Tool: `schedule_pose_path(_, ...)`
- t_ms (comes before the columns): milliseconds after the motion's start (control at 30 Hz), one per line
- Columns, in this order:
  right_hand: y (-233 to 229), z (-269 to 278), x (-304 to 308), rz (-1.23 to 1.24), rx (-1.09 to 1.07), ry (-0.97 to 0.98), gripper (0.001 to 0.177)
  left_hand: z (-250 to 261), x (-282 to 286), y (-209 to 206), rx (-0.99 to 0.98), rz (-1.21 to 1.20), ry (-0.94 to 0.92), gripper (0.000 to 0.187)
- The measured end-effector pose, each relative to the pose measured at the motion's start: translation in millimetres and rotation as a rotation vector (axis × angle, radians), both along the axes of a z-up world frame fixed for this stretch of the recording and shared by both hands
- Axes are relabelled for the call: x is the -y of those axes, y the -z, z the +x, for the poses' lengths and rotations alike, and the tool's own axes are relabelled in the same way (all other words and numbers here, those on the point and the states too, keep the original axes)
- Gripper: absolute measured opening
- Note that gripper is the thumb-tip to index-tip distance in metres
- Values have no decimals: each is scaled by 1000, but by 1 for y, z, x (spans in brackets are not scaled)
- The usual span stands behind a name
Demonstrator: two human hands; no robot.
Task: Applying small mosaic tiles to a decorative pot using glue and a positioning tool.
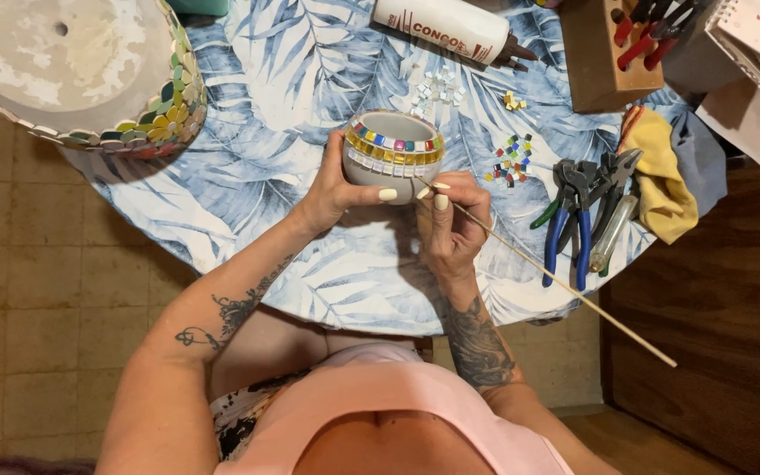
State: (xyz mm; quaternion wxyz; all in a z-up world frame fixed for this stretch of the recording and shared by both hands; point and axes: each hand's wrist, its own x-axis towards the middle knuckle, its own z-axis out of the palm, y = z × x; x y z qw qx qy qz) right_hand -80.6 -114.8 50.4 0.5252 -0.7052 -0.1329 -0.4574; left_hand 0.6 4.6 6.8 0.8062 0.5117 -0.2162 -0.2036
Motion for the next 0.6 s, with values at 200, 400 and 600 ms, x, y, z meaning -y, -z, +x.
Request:
schedule_pose_path(200,3,0,4,42,9,-3,8,-2,-2,-10,-49,-45,29,72)
schedule_pose_path(400,6,0,8,33,3,10,7,0,-1,-4,-55,-47,61,73)
schedule_pose_path(600,4,-2,9,48,-28,13,6,1,0,-9,-68,-48,97,75)
